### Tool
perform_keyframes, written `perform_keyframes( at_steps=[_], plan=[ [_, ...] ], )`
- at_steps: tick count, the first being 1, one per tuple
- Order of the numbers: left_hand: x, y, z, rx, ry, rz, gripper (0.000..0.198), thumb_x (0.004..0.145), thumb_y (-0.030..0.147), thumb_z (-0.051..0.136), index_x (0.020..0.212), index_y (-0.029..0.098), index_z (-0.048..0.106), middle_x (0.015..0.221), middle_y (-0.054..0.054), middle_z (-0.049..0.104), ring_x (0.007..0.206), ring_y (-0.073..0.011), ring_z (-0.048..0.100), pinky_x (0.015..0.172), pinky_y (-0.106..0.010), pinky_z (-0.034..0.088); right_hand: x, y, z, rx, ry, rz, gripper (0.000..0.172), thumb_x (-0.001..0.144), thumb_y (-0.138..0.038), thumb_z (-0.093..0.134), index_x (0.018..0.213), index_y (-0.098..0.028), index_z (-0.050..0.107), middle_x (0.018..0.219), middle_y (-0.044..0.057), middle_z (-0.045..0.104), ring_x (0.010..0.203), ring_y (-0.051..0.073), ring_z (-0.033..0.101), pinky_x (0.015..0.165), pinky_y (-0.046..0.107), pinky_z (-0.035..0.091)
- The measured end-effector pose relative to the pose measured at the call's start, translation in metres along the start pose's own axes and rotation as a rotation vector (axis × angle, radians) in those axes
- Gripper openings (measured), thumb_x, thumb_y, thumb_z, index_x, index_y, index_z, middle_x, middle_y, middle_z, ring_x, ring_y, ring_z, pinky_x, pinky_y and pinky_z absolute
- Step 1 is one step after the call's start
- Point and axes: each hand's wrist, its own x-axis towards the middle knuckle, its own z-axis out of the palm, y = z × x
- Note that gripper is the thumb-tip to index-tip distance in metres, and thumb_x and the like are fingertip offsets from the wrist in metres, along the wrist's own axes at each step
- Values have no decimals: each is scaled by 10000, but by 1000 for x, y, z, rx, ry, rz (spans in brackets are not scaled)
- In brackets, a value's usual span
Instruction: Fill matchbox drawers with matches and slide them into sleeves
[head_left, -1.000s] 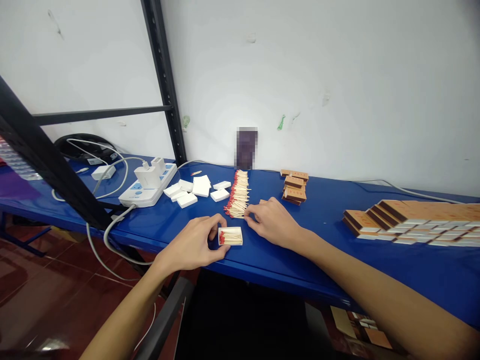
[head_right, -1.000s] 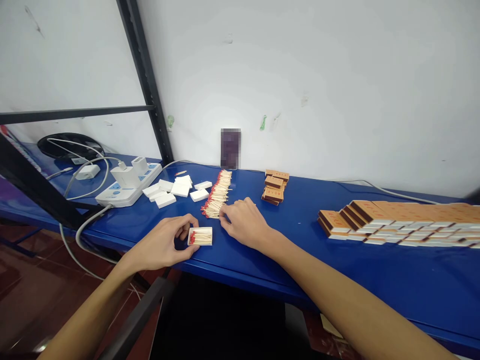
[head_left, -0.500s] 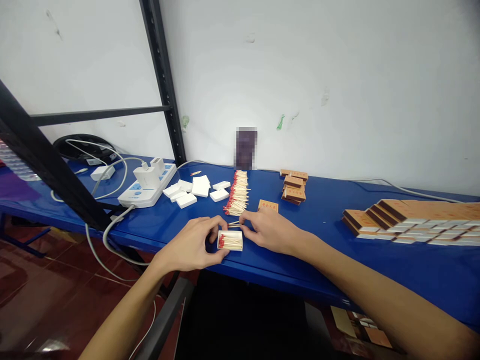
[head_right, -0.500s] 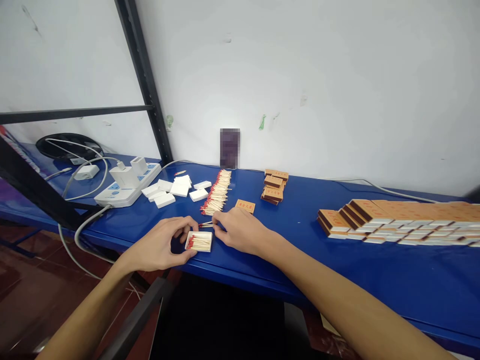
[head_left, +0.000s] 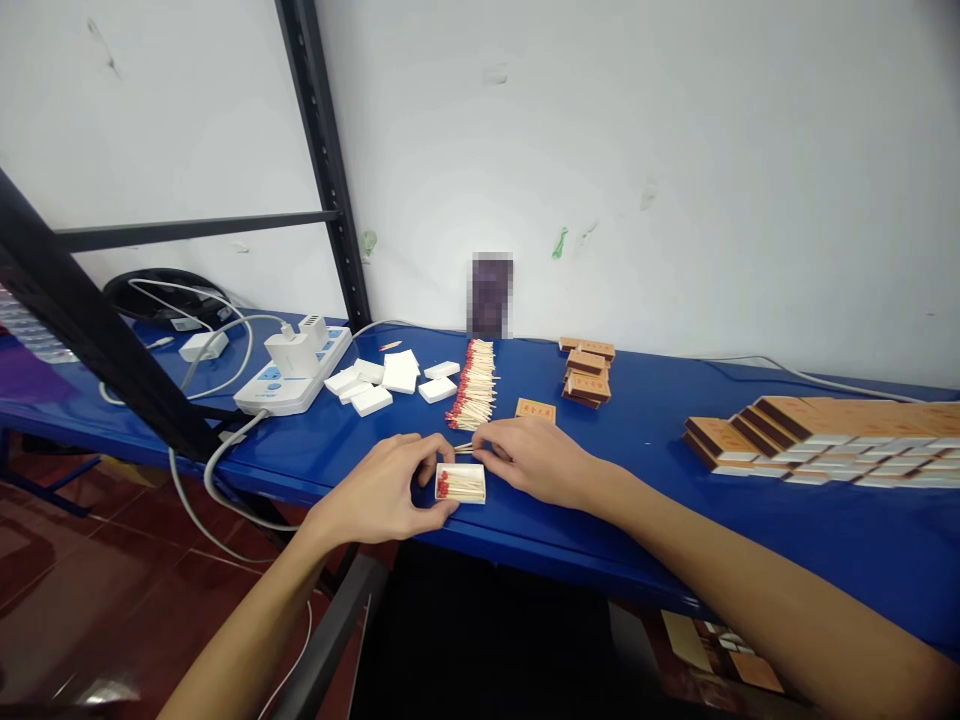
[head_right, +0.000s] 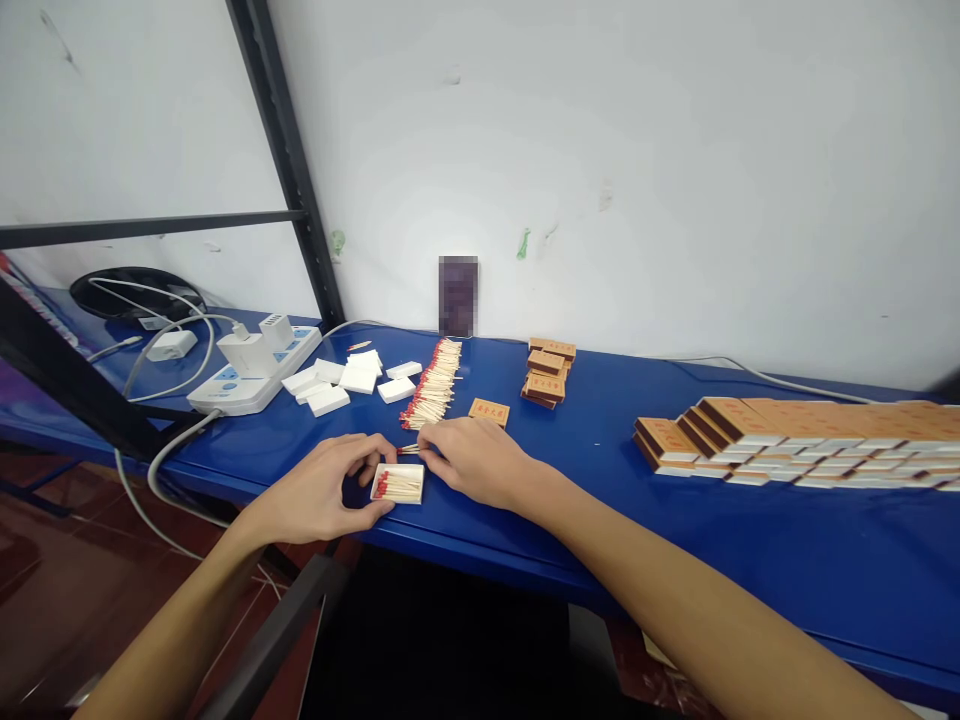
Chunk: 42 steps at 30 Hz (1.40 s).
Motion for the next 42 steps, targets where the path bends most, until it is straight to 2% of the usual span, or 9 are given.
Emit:
perform_keyframes(
  at_steps=[6,10,13,18,21,25,32,39,42],
  plan=[
    [0,1,0,6,15,5,274,772,345,646,991,221,538,740,44,529,714,-150,520,708,-279,379,-1,-2,0,-20,-51,62,149,979,-257,414,941,-202,547,912,55,680,806,187,607,641,271,335],
    [2,2,0,-21,33,-19,240,768,320,647,949,219,526,687,60,490,650,-130,492,643,-253,368,-2,-5,-3,-10,2,84,160,992,-249,373,973,-192,521,928,67,670,773,184,592,640,280,334],
    [3,3,0,-58,49,-45,198,780,290,628,925,217,514,634,77,453,582,-111,453,583,-235,345,-4,-8,-8,94,68,59,142,985,-263,389,955,-193,509,837,36,647,698,158,549,630,269,329],
    [3,2,1,-76,55,-48,198,776,285,631,915,212,510,615,86,446,554,-102,429,563,-228,338,-4,-16,-12,172,51,-33,142,959,-275,451,870,-191,523,630,-42,545,594,118,459,717,279,325],
    [2,2,1,-80,47,-46,197,776,290,633,911,213,512,624,82,442,566,-104,436,561,-226,337,-3,-16,-10,135,81,30,162,963,-288,450,889,-186,551,555,-64,487,549,108,409,754,297,314],
    [1,3,0,-73,38,-30,213,774,287,634,936,216,516,649,74,457,592,-112,453,575,-228,341,-1,-8,-5,109,62,122,129,933,-256,478,909,-183,582,530,-55,457,529,113,408,625,254,286],
    [2,1,0,-23,30,-8,269,758,324,661,968,222,528,706,58,504,654,-128,492,633,-244,364,3,3,6,40,31,89,149,915,-252,513,960,-185,637,628,-11,558,573,118,475,582,249,273],
    [3,3,2,-75,60,-68,180,791,297,615,926,217,526,613,82,441,559,-107,442,555,-230,340,3,3,7,73,130,62,103,908,-190,498,880,-171,596,873,35,610,743,136,525,658,247,350],
    [4,3,3,-86,67,-73,177,784,289,618,915,215,525,599,85,433,543,-104,429,540,-228,332,2,2,4,61,173,83,131,939,-217,468,905,-170,586,879,38,602,742,137,523,666,255,353]
  ],
)
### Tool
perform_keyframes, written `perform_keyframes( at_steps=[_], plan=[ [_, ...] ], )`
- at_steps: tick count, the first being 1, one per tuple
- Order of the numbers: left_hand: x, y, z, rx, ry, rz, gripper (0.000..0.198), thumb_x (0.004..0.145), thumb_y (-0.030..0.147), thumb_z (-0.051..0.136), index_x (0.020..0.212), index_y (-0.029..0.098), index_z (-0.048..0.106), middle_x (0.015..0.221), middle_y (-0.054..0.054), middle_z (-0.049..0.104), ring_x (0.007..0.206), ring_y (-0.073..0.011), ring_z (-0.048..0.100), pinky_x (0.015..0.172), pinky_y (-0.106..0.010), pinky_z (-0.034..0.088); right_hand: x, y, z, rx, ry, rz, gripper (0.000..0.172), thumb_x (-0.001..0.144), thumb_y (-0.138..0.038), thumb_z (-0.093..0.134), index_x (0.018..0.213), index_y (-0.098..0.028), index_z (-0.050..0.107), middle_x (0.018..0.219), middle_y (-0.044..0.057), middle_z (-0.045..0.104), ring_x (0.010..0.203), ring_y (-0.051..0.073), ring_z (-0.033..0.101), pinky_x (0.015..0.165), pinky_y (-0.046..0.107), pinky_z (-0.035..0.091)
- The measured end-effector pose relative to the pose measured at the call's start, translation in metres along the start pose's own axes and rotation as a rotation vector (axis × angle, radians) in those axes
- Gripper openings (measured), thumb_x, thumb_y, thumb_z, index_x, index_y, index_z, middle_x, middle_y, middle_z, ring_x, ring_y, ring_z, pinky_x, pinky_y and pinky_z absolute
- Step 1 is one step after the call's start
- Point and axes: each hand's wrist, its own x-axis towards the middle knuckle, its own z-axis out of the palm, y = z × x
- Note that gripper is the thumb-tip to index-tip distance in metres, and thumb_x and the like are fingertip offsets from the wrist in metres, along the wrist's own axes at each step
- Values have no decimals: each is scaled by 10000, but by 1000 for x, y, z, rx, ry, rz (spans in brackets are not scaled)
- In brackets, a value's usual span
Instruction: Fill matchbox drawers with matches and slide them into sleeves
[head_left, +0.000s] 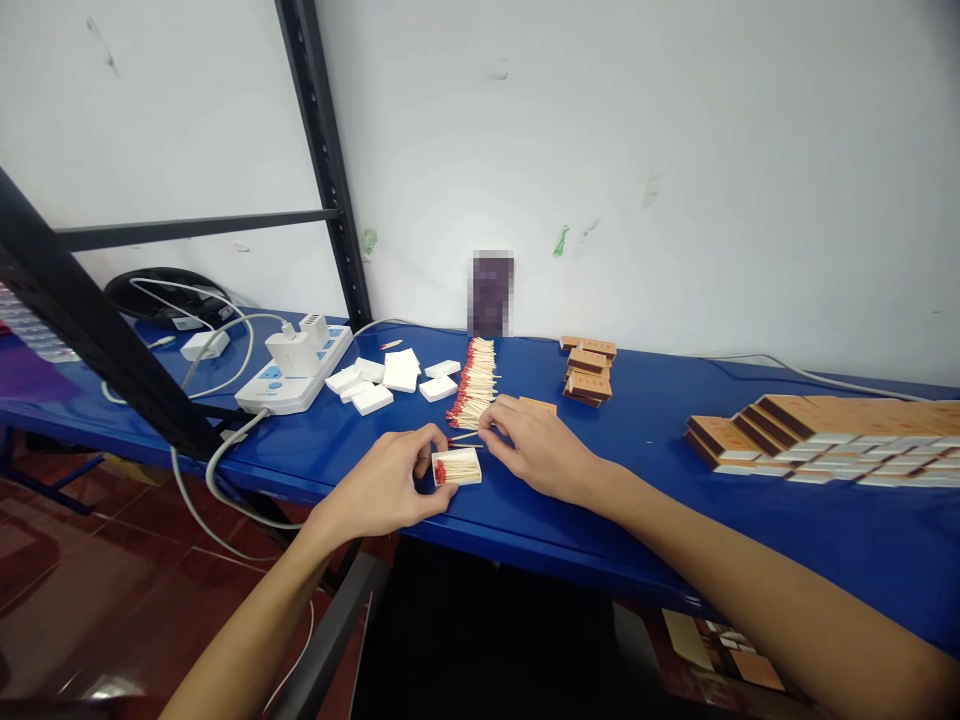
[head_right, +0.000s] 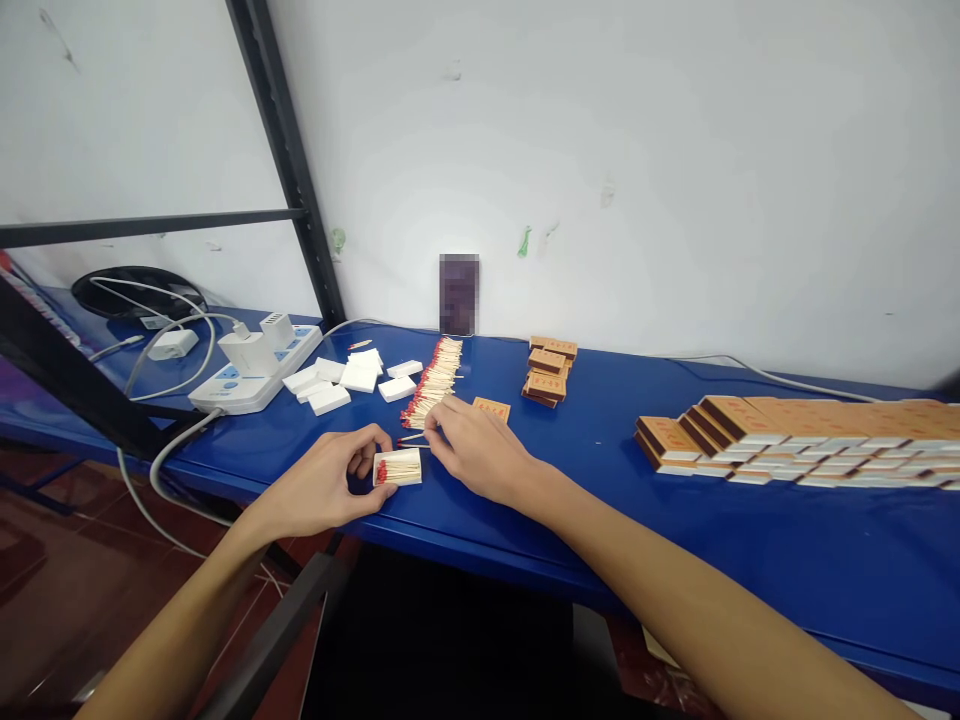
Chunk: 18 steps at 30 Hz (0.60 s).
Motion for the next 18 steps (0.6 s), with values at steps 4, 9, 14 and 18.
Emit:
perform_keyframes(
  at_steps=[4,9,14,18],
  plan=[
    [0,-1,-1,1,-11,16,186,772,295,631,903,210,529,611,79,440,554,-106,434,550,-230,337,-1,-1,-2,6,-98,24,100,919,-237,521,933,-180,602,769,7,590,674,129,512,625,248,326],
    [-1,0,-1,12,-19,-4,209,775,325,635,921,213,536,616,74,443,570,-115,442,557,-237,332,-1,-1,0,-8,-138,40,116,931,-230,491,899,-184,593,737,9,600,679,136,519,615,253,303],
    [0,0,-1,-19,-10,-15,170,779,299,621,894,210,532,593,80,430,541,-107,423,534,-228,327,-2,0,-7,27,-28,20,145,960,-272,462,911,-182,564,724,4,588,678,139,506,635,256,313],
    [1,1,-1,-32,7,-8,175,763,266,618,903,207,530,580,87,423,524,-101,406,533,-224,328,-3,-8,-11,214,-102,-19,157,949,-294,483,867,-188,564,617,-47,527,559,103,450,606,241,320]
  ],
)
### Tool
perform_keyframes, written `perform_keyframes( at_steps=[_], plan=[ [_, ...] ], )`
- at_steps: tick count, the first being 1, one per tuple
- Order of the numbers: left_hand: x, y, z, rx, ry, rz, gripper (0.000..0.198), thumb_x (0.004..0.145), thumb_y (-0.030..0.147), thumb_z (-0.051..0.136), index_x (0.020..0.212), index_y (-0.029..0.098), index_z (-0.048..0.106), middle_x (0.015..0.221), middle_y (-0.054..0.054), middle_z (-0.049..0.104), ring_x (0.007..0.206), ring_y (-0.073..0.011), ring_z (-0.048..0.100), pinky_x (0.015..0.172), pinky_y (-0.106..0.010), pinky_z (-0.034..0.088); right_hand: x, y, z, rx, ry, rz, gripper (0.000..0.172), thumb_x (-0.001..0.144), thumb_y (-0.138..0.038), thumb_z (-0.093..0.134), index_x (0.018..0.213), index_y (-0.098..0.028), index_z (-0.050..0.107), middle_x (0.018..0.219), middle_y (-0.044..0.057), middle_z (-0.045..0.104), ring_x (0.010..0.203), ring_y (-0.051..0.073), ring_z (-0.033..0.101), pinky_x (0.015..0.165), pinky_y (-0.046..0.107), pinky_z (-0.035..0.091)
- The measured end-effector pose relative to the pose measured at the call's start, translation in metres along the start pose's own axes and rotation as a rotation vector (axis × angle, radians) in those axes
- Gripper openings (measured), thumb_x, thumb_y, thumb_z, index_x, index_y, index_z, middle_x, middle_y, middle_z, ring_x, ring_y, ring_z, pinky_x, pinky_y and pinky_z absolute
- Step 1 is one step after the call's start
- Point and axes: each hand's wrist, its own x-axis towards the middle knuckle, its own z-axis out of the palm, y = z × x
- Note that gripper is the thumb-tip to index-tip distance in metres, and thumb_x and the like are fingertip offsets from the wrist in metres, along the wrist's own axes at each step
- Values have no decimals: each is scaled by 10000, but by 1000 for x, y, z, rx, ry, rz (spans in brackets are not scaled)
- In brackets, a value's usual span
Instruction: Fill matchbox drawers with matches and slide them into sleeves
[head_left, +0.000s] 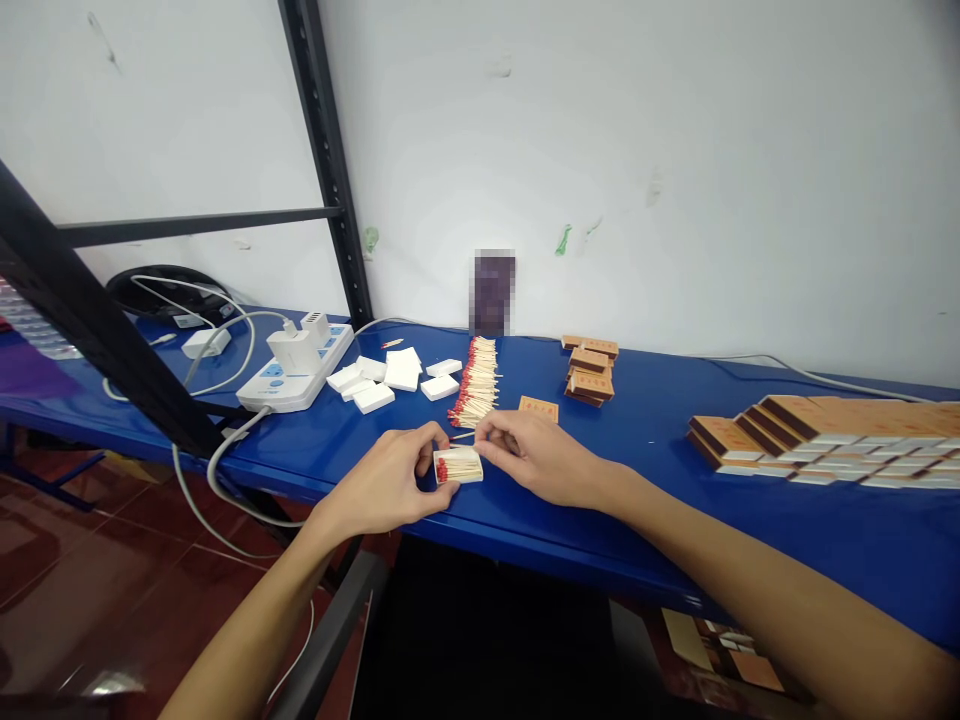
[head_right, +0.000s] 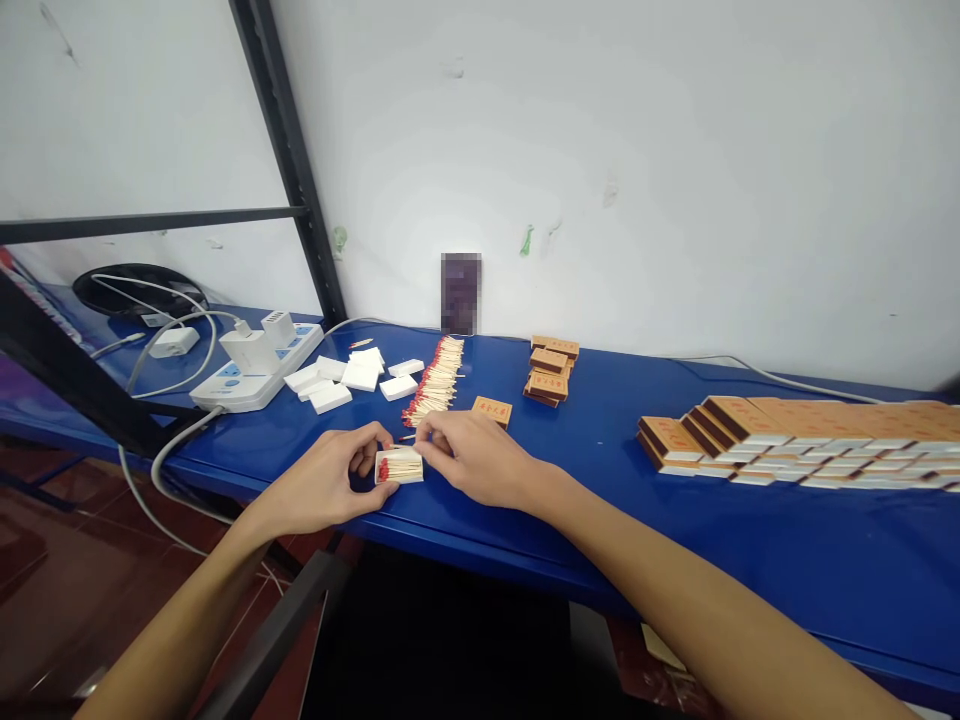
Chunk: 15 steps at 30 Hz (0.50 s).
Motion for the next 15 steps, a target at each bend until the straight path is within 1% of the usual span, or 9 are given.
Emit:
perform_keyframes(
  at_steps=[1,3,6,8,10,12,13,15],
  plan=[
    [0,0,0,-2,1,4,176,759,261,618,901,205,531,580,87,422,524,-101,406,535,-225,329,0,-2,1,32,-24,-4,167,946,-296,488,848,-188,569,598,-55,516,537,95,437,600,239,320],
    [0,1,-1,-3,-3,9,176,756,262,618,898,204,531,581,86,417,526,-103,406,539,-227,328,1,-3,2,43,-25,5,197,952,-310,482,841,-186,588,562,-63,500,511,90,424,593,239,317],
    [0,1,-1,5,-18,11,184,759,273,623,901,207,527,589,87,415,533,-103,413,546,-228,328,3,2,5,-39,28,58,226,978,-313,436,985,-185,622,553,-55,528,505,103,453,587,244,318],
    [0,1,-2,10,-22,15,185,760,274,625,901,210,523,596,87,415,537,-102,416,552,-226,331,5,9,6,-125,37,63,239,974,-284,443,1099,-183,620,651,-17,622,571,124,534,608,249,341],
    [0,2,-2,8,-13,21,182,761,262,620,905,211,520,602,86,413,541,-101,416,559,-224,335,6,15,9,-192,26,20,253,963,-252,460,1151,-193,619,843,35,702,722,157,621,670,260,380],
    [0,2,-2,1,-7,27,189,763,246,614,921,212,515,603,89,411,542,-100,415,566,-221,340,8,19,12,-226,10,-29,256,963,-231,451,1148,-207,627,995,58,716,871,183,650,743,272,405],
    [0,1,-2,-3,-6,29,199,763,238,611,934,213,511,602,90,412,541,-100,414,566,-220,341,9,20,13,-235,1,-43,255,965,-223,441,1132,-211,634,1030,62,714,920,189,650,770,276,410],
    [0,1,-2,-12,-7,33,221,763,226,603,961,215,505,599,93,412,536,-100,410,563,-219,340,11,20,14,-248,-18,-45,250,968,-212,428,1084,-209,649,1029,65,714,950,192,648,791,279,412]
  ],
)
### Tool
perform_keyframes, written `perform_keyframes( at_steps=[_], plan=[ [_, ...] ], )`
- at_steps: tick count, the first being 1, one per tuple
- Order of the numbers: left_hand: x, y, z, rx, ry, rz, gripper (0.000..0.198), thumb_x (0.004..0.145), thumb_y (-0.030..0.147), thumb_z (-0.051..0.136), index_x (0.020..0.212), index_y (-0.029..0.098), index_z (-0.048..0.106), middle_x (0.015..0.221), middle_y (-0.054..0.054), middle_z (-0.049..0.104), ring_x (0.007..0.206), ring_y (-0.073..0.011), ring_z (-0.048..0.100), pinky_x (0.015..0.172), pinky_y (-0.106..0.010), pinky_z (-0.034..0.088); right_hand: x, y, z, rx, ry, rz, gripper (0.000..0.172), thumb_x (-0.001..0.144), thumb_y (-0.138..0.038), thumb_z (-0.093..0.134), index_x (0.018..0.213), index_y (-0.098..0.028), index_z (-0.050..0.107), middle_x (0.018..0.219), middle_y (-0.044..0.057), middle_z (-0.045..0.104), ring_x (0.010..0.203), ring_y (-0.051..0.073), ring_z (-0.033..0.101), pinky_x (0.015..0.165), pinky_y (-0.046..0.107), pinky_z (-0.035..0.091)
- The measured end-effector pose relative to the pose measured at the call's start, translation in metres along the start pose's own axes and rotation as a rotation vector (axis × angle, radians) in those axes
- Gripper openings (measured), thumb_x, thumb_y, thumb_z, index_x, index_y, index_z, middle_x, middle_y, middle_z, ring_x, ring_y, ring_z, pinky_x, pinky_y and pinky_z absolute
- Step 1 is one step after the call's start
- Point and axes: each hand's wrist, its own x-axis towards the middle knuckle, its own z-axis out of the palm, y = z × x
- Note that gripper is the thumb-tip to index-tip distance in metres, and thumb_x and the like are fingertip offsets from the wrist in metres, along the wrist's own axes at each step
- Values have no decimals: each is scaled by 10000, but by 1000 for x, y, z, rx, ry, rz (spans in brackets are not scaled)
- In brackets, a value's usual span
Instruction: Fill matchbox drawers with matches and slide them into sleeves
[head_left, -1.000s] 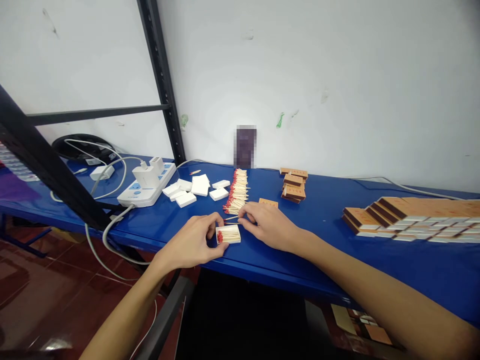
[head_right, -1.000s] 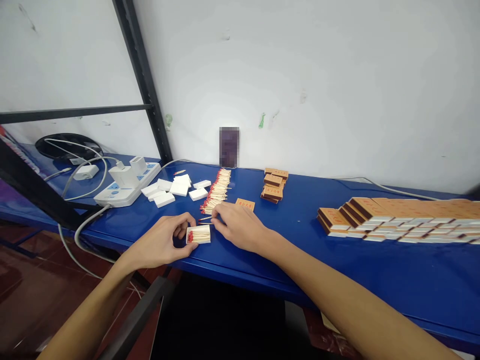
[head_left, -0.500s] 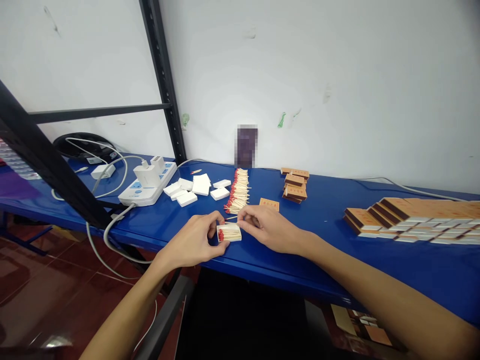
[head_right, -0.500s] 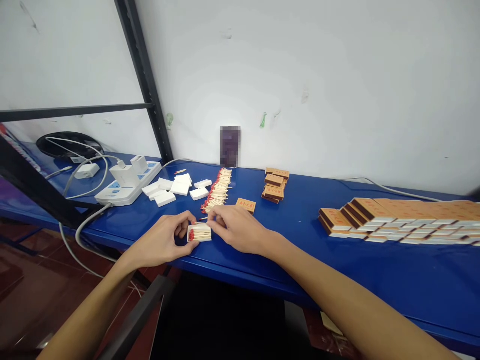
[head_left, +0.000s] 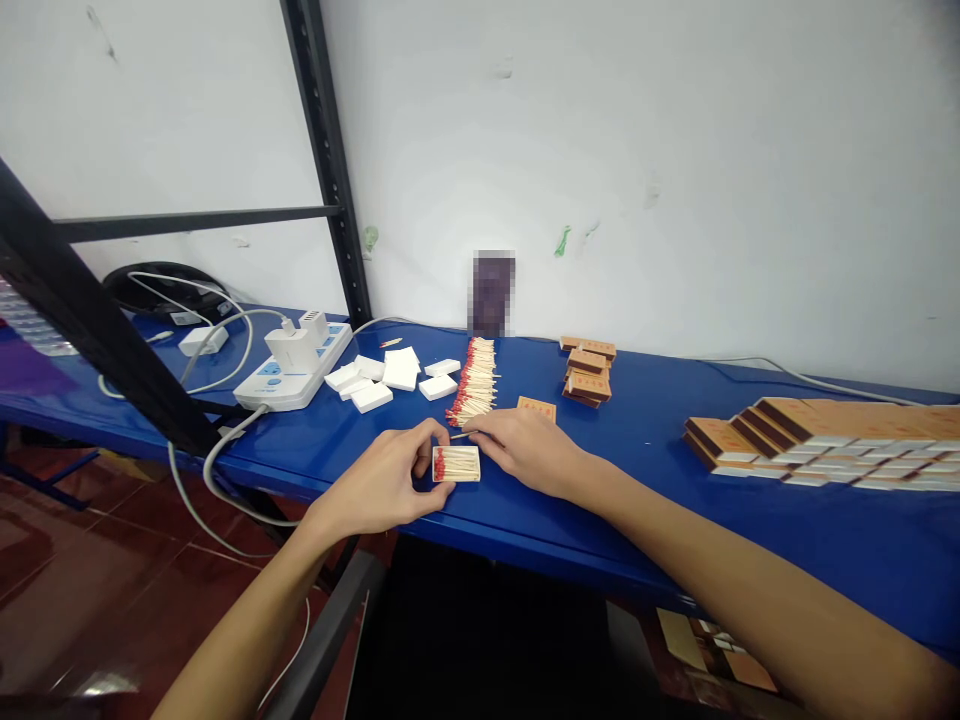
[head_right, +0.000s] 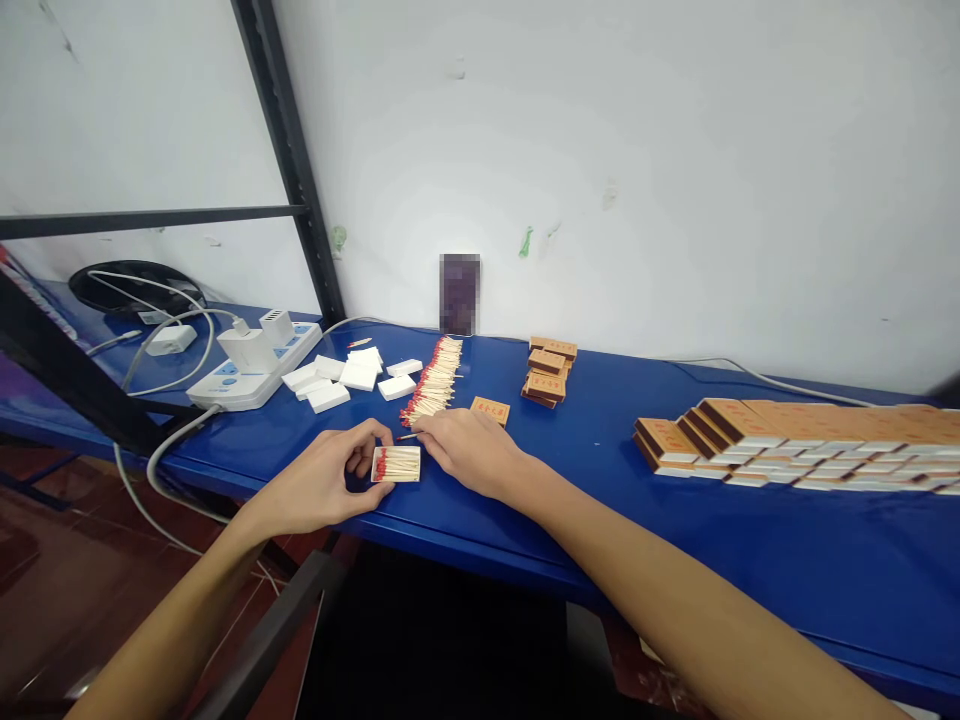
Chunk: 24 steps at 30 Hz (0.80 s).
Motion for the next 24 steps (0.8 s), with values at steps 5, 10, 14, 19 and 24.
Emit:
perform_keyframes(
  at_steps=[5,10,14,19,24],
  plan=[
    [-1,-1,2,-11,20,2,234,785,220,576,1001,224,486,617,88,418,543,-104,409,561,-220,342,1,-5,-4,33,-34,33,172,929,-188,486,995,-195,644,954,47,706,855,171,630,723,262,387],
    [-1,-2,2,-7,21,2,243,791,235,572,1014,223,476,641,77,460,560,-110,433,566,-224,350,-2,-10,-7,29,-46,83,108,912,-193,503,930,-186,610,889,38,679,783,163,590,651,257,334],
    [-1,-1,1,15,12,16,199,791,264,576,969,216,501,631,73,463,554,-109,437,565,-228,346,-4,-12,-12,6,9,117,149,957,-232,434,933,-188,575,906,44,666,765,161,565,642,267,318],
    [0,1,0,20,11,11,175,782,284,579,928,209,520,607,74,458,535,-107,428,563,-234,344,-8,-20,-21,134,81,97,175,974,-291,427,915,-195,562,718,-1,596,657,137,512,632,259,326],
    [-1,1,1,36,6,5,178,797,328,584,914,208,524,597,75,449,537,-110,432,573,-236,348,-9,-30,-19,217,-4,39,141,943,-269,476,885,-194,580,655,-24,543,612,120,471,610,248,314]
  ],
)
